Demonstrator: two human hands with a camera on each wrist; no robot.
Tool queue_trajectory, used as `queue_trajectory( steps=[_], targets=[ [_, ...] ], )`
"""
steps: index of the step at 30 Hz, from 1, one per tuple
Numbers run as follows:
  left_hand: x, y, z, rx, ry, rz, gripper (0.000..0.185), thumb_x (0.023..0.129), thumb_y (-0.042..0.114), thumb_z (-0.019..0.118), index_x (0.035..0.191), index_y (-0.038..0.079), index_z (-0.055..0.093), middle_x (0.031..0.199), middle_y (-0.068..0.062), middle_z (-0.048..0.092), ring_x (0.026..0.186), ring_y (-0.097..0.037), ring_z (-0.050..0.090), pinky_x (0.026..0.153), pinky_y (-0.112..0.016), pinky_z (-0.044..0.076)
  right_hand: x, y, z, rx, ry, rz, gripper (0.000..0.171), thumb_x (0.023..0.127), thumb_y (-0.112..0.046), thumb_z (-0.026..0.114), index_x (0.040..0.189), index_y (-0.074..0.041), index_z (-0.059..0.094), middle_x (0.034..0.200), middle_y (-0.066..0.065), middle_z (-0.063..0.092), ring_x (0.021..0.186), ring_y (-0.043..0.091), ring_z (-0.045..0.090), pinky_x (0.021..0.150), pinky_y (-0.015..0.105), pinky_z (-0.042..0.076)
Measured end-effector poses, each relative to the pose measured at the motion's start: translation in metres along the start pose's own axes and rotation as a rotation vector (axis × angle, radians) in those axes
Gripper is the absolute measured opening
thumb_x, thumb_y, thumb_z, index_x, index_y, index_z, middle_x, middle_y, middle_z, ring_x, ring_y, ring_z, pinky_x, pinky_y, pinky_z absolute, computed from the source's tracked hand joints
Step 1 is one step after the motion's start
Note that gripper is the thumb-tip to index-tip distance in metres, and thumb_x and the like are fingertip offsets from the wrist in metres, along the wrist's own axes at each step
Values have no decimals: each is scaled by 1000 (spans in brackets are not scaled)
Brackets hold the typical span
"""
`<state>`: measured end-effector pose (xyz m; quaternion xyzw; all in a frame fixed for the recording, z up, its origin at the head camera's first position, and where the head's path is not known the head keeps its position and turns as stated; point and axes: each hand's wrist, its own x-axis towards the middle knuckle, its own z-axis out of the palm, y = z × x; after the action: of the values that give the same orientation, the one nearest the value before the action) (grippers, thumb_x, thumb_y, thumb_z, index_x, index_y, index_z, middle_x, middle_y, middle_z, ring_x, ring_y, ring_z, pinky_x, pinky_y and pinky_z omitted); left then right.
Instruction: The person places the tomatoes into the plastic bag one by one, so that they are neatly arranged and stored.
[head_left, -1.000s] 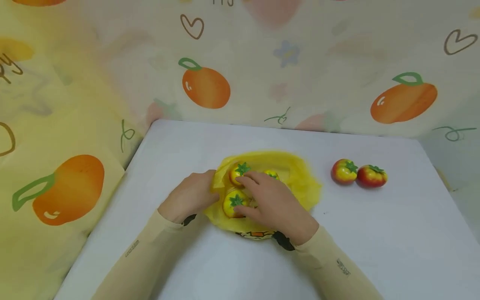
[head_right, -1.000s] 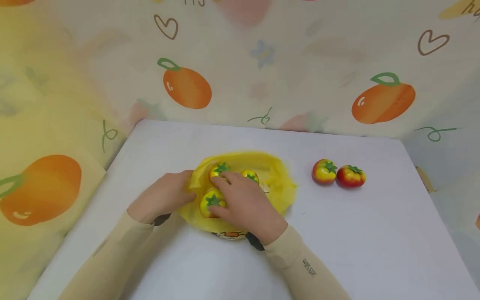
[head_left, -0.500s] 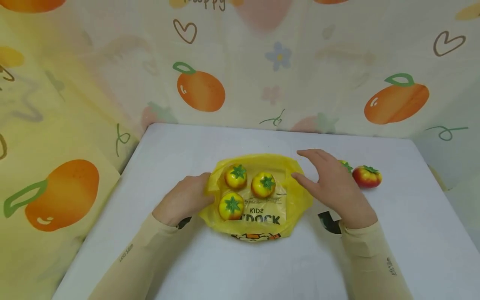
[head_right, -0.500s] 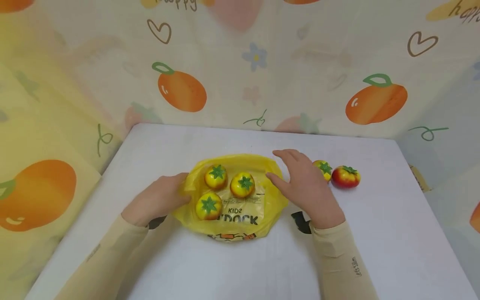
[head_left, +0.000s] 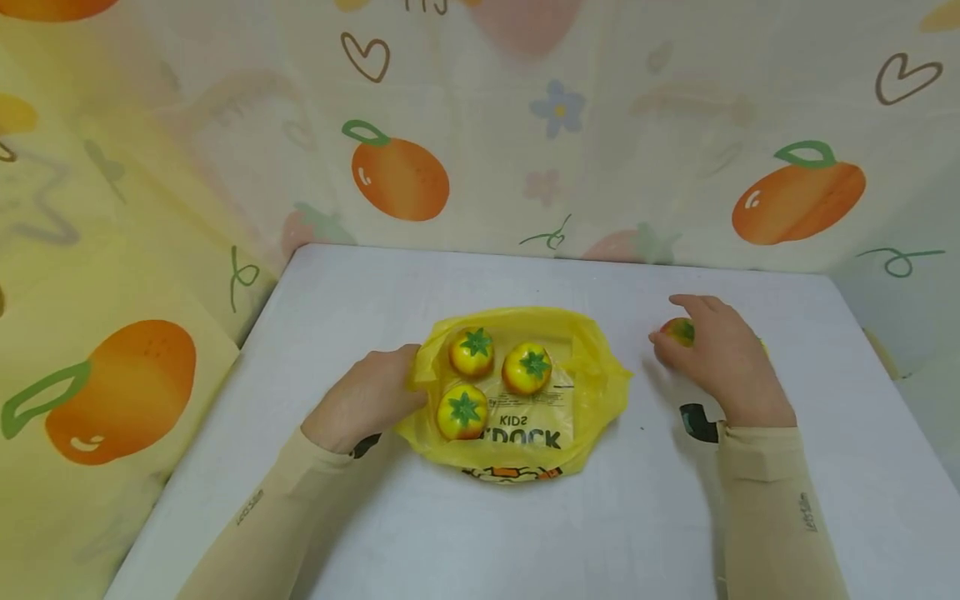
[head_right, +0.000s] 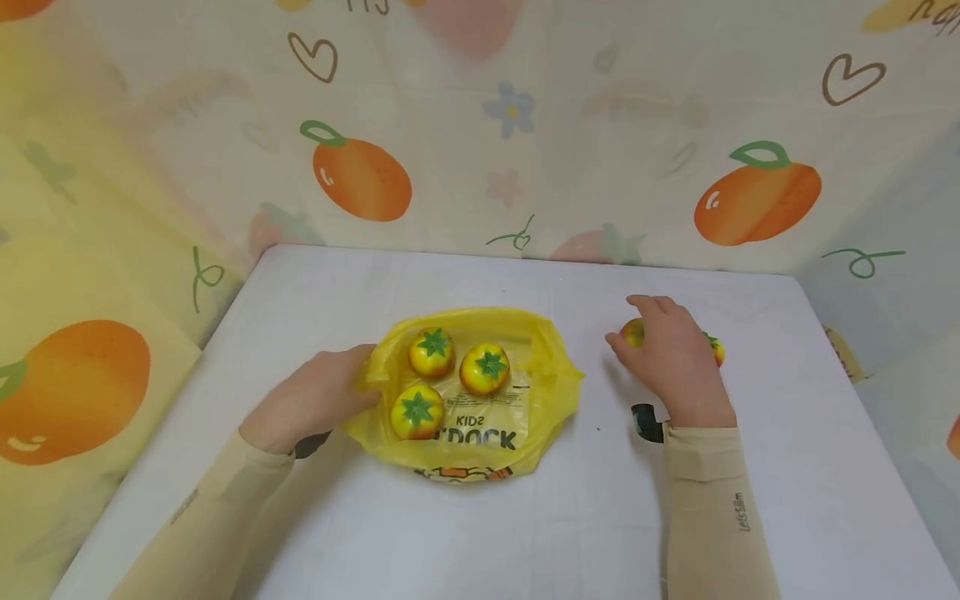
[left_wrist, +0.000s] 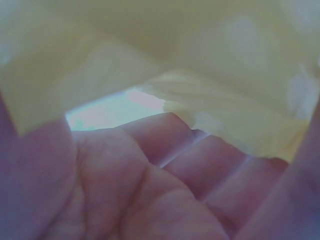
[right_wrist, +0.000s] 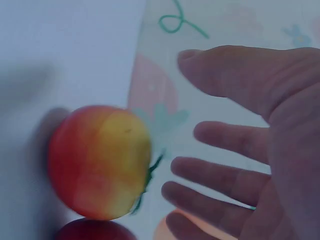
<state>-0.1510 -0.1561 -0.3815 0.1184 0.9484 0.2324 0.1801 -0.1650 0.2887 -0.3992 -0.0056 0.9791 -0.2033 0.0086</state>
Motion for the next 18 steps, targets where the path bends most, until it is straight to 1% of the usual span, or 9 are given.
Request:
queue_trajectory(
  steps=[4, 10, 13, 18],
  targets=[
    [1, 1, 0, 2, 0, -5, 26, 93, 19, 66, 117, 11, 63, 83, -4, 61, 72, -20, 58, 65, -33, 46, 2, 9, 5, -33, -15, 13, 75, 100, -48, 69, 157, -3, 48, 156, 33, 47, 140, 54, 44, 115, 74, 36],
    [-1, 1, -1, -16, -1, -1, 23, 95, 23, 66, 115, 12, 63, 82, -4, 59, 71, -20, 57, 65, -34, 46, 4, 11, 8, -81, -5, 14, 73, 98, -42, 71, 152, 2, 50, 150, 37, 50, 131, 59, 48, 110, 76, 36],
    [-1, 1, -1, -14, -4, 1, 23, 95, 22, 66, 115, 12, 63, 81, -4, 59, 72, -20, 57, 65, -34, 45, 4, 13, 10, -96, -12, 24, 73, 98, -42, 71, 152, 2, 50, 148, 38, 50, 129, 59, 49, 111, 76, 34],
    [-1, 1, -1, -7, -4, 1, 26, 93, 19, 65, 118, 11, 63, 81, -4, 59, 71, -20, 56, 64, -33, 46, 5, 14, 12, -119, -34, 40, 74, 96, -42, 75, 151, 2, 50, 147, 37, 52, 131, 56, 49, 114, 77, 25]
  ],
)
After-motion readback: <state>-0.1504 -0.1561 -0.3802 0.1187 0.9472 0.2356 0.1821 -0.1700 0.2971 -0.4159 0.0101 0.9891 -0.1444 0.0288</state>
